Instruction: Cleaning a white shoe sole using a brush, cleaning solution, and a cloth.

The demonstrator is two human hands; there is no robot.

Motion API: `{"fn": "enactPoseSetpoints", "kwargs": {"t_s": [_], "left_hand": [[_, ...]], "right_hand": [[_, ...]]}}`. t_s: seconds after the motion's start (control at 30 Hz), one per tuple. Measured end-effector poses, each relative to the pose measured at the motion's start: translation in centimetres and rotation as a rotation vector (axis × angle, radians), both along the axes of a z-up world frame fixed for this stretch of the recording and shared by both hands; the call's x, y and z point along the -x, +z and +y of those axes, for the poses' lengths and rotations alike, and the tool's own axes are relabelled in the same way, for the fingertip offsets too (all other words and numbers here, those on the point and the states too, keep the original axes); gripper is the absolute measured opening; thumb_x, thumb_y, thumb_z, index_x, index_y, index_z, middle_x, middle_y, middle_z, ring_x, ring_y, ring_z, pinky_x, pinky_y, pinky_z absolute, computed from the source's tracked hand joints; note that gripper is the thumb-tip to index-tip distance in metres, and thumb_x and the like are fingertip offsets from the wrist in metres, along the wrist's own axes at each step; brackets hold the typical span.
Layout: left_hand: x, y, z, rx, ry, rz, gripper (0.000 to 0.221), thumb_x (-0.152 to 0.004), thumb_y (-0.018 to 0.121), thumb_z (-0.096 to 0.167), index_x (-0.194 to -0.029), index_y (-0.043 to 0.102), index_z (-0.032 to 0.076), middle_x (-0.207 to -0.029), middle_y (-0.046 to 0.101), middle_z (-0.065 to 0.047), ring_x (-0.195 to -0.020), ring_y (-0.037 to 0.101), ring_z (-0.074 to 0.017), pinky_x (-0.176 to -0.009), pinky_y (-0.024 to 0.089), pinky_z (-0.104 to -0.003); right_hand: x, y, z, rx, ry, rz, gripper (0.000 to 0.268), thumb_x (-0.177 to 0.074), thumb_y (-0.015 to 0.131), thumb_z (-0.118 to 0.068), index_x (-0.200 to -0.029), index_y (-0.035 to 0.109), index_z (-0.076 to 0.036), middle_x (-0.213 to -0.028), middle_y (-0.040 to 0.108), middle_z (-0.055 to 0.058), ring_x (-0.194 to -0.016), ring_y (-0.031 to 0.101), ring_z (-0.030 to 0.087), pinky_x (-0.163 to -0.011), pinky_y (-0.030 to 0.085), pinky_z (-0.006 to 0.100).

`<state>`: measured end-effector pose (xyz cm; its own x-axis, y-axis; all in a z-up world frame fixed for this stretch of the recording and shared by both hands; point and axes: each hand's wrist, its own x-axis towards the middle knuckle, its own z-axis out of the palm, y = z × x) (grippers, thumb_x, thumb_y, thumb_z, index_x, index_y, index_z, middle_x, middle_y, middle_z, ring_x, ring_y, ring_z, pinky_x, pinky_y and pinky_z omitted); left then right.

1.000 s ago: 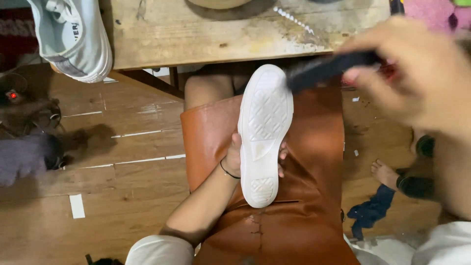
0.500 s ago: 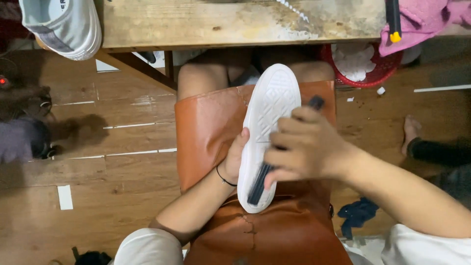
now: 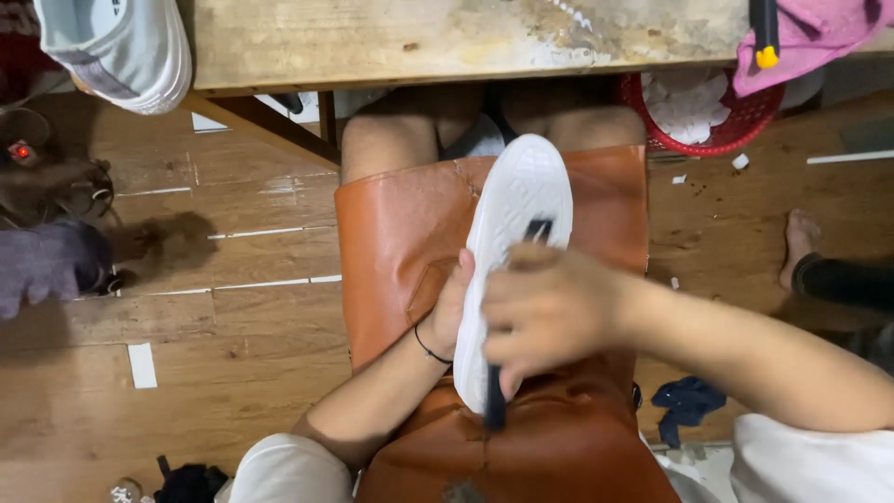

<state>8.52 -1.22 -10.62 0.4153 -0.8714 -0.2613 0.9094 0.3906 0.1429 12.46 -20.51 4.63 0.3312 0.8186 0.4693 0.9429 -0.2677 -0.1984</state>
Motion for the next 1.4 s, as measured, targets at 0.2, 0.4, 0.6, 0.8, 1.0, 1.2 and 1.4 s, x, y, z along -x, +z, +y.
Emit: {"fn": "enactPoseSetpoints", "kwargs": {"t_s": [0.2, 0.4, 0.6, 0.8, 1.0, 1.2, 1.4], "left_hand": [[-1.5, 3.3, -0.4, 0.152, -0.081, -0.352, 0.12, -0.099, 0.021, 0.091, -0.089, 0.078, -0.014, -0.069, 0.071, -0.028, -0.072, 0.073, -0.0392, -0.086, 0.065, -0.041], [0.2, 2.3, -0.4, -0.015, -0.077, -0.151, 0.118, -0.092, 0.048, 0.094, -0.141, 0.064, -0.012, -0.078, 0.072, -0.027, -0.07, 0.077, -0.0392, -0.078, 0.075, -0.051], [0.6, 3.0, -1.1, 0.081, 0.001, -0.094, 0.094, -0.098, 0.064, 0.085, -0.155, 0.051, 0.011, -0.113, 0.06, -0.01, -0.081, 0.07, -0.0258, -0.073, 0.074, -0.058], [0.6, 3.3, -1.0, 0.079, 0.008, -0.084, 0.091, -0.102, 0.061, 0.083, -0.158, 0.049, 0.013, -0.116, 0.057, -0.01, -0.08, 0.068, -0.0261, -0.073, 0.074, -0.061], [-0.3, 5.0, -1.6, -0.053, 0.028, -0.116, 0.099, -0.111, 0.041, 0.084, -0.122, 0.065, -0.012, -0.072, 0.068, -0.028, -0.06, 0.07, -0.039, -0.052, 0.06, -0.049], [-1.5, 10.6, -2.1, -0.293, 0.105, -0.103, 0.066, -0.116, 0.054, 0.076, -0.109, 0.07, 0.013, -0.087, 0.075, -0.005, -0.078, 0.078, -0.017, -0.069, 0.074, -0.039], [1.1, 2.4, -2.9, -0.272, 0.169, -0.015, 0.083, -0.113, 0.058, 0.078, -0.129, 0.073, -0.002, -0.106, 0.079, -0.028, -0.092, 0.081, -0.0378, -0.085, 0.072, -0.063]], "right_hand": [[-0.9, -0.1, -2.2, -0.117, -0.279, -0.19, 0.042, -0.111, 0.054, -0.084, -0.102, 0.079, -0.052, -0.103, 0.071, -0.01, -0.088, 0.065, 0.019, -0.081, 0.047, 0.037], [-1.0, -0.1, -4.3, 0.279, -0.223, -0.062, 0.051, -0.097, 0.074, -0.075, -0.061, 0.069, -0.04, -0.069, 0.074, -0.007, -0.059, 0.07, 0.032, -0.049, 0.043, 0.087], [-2.9, 3.2, -5.3, 0.083, -0.397, -0.274, 0.068, -0.117, 0.048, -0.082, -0.081, 0.052, -0.025, -0.08, 0.057, -0.009, -0.083, 0.055, 0.022, -0.092, 0.034, 0.045], [-2.4, 1.6, -6.4, 0.16, -0.384, -0.273, 0.061, -0.117, 0.05, -0.082, -0.087, 0.061, -0.031, -0.088, 0.059, -0.007, -0.088, 0.064, 0.023, -0.098, 0.039, 0.049], [0.7, -1.8, -3.0, -0.21, -0.247, -0.047, 0.053, -0.11, 0.063, -0.072, -0.079, 0.064, -0.029, -0.081, 0.06, -0.006, -0.074, 0.061, 0.021, -0.074, 0.042, 0.043], [3.8, -3.3, -1.8, -0.179, -0.346, -0.018, 0.07, -0.102, 0.065, -0.088, -0.066, 0.058, -0.028, -0.074, 0.062, -0.009, -0.073, 0.056, 0.02, -0.084, 0.04, 0.047], [3.8, -2.4, -2.7, -0.155, -0.461, -0.02, 0.071, -0.094, 0.073, -0.093, -0.074, 0.063, -0.026, -0.081, 0.068, -0.008, -0.073, 0.056, 0.021, -0.085, 0.035, 0.048]]}}
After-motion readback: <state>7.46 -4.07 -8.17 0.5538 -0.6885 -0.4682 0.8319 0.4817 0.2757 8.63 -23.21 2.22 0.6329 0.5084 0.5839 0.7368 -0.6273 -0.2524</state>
